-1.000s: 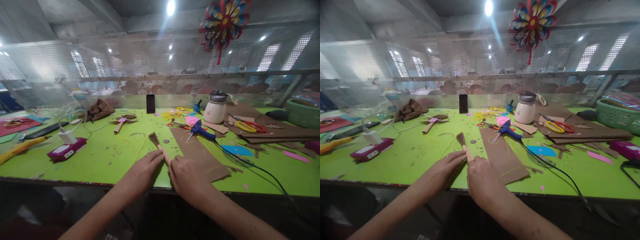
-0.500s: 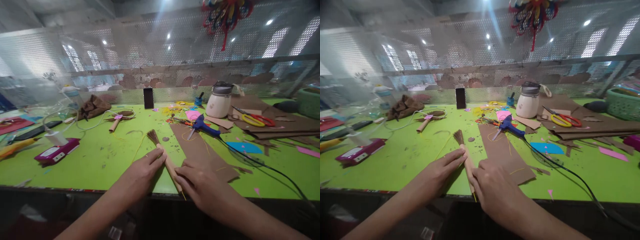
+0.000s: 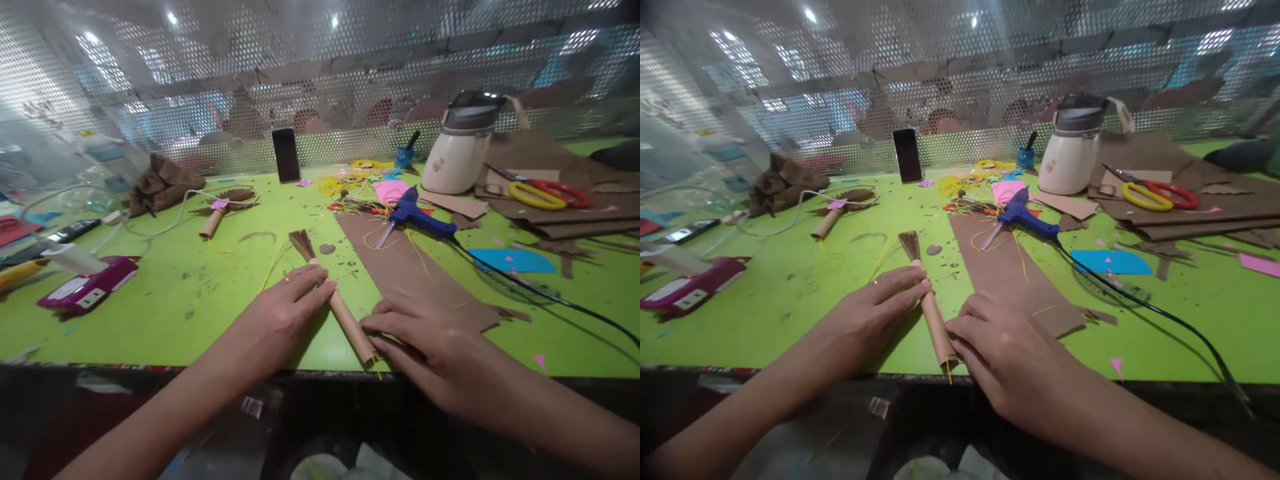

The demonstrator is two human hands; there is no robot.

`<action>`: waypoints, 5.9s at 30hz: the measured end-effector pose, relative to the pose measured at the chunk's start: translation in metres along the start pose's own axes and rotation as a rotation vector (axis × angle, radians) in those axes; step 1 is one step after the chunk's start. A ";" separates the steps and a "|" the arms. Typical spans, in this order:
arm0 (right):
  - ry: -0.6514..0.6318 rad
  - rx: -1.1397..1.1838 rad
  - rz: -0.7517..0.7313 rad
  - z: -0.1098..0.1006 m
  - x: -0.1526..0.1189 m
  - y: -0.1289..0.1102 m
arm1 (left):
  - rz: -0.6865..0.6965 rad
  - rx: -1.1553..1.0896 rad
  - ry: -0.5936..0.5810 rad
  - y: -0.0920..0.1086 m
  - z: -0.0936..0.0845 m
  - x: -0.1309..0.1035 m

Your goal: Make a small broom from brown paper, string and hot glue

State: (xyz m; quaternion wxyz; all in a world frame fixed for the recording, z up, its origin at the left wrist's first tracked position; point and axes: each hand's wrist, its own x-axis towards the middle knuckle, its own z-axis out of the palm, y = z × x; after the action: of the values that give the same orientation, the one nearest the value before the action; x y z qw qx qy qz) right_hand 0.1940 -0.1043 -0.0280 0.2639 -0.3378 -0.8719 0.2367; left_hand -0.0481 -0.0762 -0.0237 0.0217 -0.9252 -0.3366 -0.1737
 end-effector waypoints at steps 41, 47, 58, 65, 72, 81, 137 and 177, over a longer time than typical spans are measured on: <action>-0.011 -0.652 0.109 0.046 0.030 -0.048 | -0.566 -0.729 0.203 0.005 -0.020 0.000; 0.066 -0.554 0.189 0.048 0.029 -0.045 | -0.990 -1.514 0.262 0.026 -0.026 -0.002; 0.321 -0.427 0.054 0.047 0.021 -0.050 | -1.044 -1.561 0.351 0.033 -0.017 0.031; 0.422 -0.684 -0.244 0.042 0.015 -0.049 | -0.785 -1.662 0.411 0.038 -0.026 0.026; 0.514 -0.686 -0.384 0.046 0.017 -0.034 | -0.644 -1.797 0.436 0.034 -0.022 0.020; 0.595 -0.527 -0.356 0.070 0.023 -0.019 | -0.744 -1.772 0.554 0.036 -0.016 0.018; 0.657 0.080 0.206 0.067 0.013 -0.030 | -0.773 -1.722 0.707 0.056 -0.007 0.028; 0.752 0.285 0.315 0.030 0.020 -0.021 | -0.804 -1.725 0.798 0.095 -0.005 0.013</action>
State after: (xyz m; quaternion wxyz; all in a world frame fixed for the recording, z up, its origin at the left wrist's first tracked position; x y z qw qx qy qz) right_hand 0.1529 -0.1112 -0.0317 0.5680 -0.4899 -0.6113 0.2524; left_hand 0.0194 -0.1421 -0.0072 -0.5990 -0.3204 -0.3504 -0.6448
